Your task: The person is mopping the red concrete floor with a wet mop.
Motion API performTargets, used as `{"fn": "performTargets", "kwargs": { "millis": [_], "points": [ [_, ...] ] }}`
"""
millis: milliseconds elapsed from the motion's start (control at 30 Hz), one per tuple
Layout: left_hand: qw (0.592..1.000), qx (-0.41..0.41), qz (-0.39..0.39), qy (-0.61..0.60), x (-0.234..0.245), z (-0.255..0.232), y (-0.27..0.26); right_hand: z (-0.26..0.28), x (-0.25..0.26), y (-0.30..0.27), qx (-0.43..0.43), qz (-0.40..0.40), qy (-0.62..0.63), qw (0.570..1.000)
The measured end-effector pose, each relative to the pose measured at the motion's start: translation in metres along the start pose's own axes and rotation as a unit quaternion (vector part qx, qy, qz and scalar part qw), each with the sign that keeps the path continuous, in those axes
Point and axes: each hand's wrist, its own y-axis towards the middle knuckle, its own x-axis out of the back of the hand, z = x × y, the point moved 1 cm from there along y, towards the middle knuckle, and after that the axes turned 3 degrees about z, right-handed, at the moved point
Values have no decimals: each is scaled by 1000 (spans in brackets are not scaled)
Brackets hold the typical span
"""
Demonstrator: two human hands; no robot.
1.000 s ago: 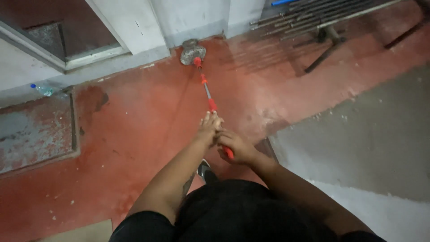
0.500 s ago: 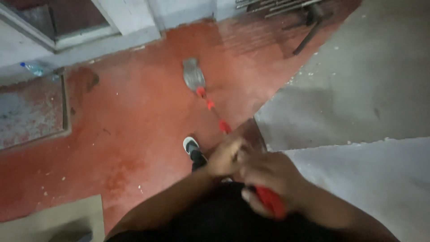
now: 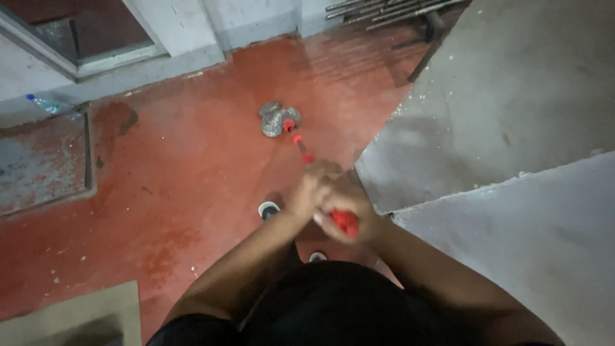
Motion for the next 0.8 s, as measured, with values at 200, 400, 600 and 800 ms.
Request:
{"fn": "performTargets", "kwargs": {
  "millis": [200,400,600,800],
  "points": [
    [930,50,93,352,-7,83,32,-38,3,-16,-133,-30,-15,990],
    [833,364,170,380,-41,80,0,-62,-8,-103,-148,71,-90,982],
    [973,69,75,208,-66,-4,-34,58,20,-68,-168,75,-172,968],
    [959,79,135,238,-57,-130,-14,138,57,-27,-187,18,-146,971]
  ]
}}
